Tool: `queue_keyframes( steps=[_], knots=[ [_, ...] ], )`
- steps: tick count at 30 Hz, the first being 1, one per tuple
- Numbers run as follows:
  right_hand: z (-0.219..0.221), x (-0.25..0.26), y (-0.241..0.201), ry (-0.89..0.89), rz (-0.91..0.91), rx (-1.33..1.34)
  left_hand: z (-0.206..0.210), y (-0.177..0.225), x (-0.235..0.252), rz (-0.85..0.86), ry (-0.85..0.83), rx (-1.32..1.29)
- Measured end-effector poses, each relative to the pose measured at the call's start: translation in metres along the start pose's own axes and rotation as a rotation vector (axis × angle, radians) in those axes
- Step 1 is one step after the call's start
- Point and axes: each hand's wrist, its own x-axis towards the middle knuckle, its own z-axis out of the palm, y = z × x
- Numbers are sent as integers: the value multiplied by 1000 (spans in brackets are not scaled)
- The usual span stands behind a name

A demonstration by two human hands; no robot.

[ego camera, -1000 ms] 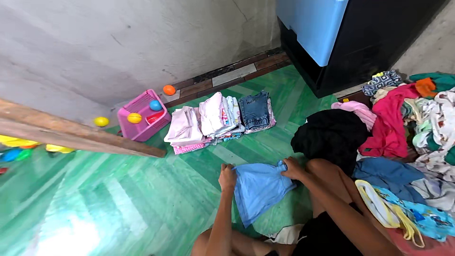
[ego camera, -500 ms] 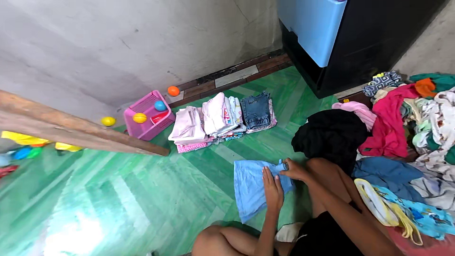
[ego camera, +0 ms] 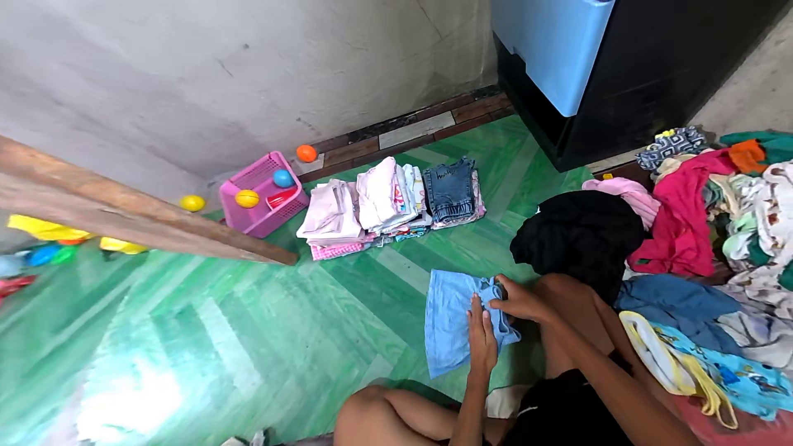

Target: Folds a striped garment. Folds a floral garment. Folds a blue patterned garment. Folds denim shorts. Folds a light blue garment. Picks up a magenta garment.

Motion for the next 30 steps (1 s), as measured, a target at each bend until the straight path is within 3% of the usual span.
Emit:
queue_keyframes(
  steps=[2,7,11,15,19,23,25,30],
  knots=[
    [4,-3,-9,43,27,2,-1,8,-1,-89,24,-171],
    [25,-7,-39,109,101,48,-14,26,-28,-229,304,-442],
    [64,13,-60,114,117,75,-16,32,-56,-317,397,-509],
    [101,35,-58,7,109,229,-17,39,-40,-521,579,-511],
    [89,34,-31,172,68,103,-28,25,-32,-705,580,-589],
    [70,24,2,375,78,124,-36,33,-30,-717,572,-654],
    [71,20,9,384,105,134,-39,37,-31,-712,576,-674],
    [91,28,17,217,227,70,-42,25,-35,-841,596,-748]
  ],
)
